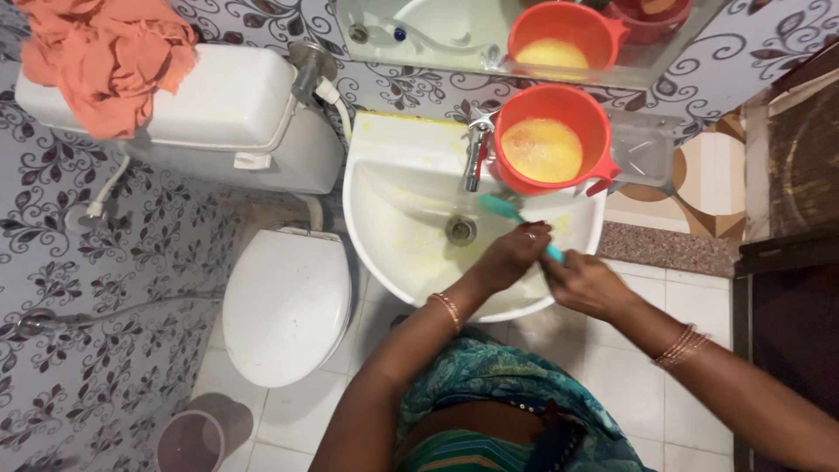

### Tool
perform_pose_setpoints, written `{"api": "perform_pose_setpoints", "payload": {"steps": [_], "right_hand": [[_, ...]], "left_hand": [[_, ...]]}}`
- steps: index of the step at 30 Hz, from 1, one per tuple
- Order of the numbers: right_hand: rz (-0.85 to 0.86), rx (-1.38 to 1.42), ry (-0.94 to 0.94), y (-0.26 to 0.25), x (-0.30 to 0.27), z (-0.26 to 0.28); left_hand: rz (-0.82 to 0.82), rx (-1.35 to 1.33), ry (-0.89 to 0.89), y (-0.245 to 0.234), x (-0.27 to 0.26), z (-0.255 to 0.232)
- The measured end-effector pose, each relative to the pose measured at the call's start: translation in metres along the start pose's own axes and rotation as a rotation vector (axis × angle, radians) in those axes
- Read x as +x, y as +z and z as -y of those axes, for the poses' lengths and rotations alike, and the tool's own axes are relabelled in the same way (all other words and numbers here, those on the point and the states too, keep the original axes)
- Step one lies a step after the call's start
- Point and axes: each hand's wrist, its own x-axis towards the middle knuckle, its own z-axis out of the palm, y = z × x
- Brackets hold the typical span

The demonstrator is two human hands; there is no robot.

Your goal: The person scrubs a white bathroom sink with a blue brush, repeatedly dipping the brush into a red bucket containing yellow liquid. The person scrubs the basin, faucet, and overflow area while water runs from the tap.

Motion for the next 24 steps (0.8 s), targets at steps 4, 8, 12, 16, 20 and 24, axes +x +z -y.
{"api": "perform_pose_setpoints", "payload": {"steps": [4,8,12,16,20,24], "right_hand": [[-0.028,0.002,0.020,-0.022,-0.032,-0.015],[-0.130,0.064,0.048,-0.002,-0.008,-0.012],[-0.384,-0.001,0.039,0.043,0.064,0.001],[-0.203,0.142,0.084,0.054,0.091,0.016],[-0.029,0.167,0.235,0.025,0.039,0.025],[0.037,0.186,0.396,0.004,-0.003,0.030]], "left_hand": [[0.091,-0.019,0.082,0.017,0.023,-0.015],[-0.066,0.067,0.098,0.000,0.014,0.000],[-0.081,0.287,-0.083,-0.052,-0.021,0.038],[-0.085,0.218,-0.189,-0.068,-0.036,0.051],[-0.104,0.037,-0.084,-0.023,-0.024,0.029],[0.047,-0.056,-0.005,0.017,-0.006,0.012]]}}
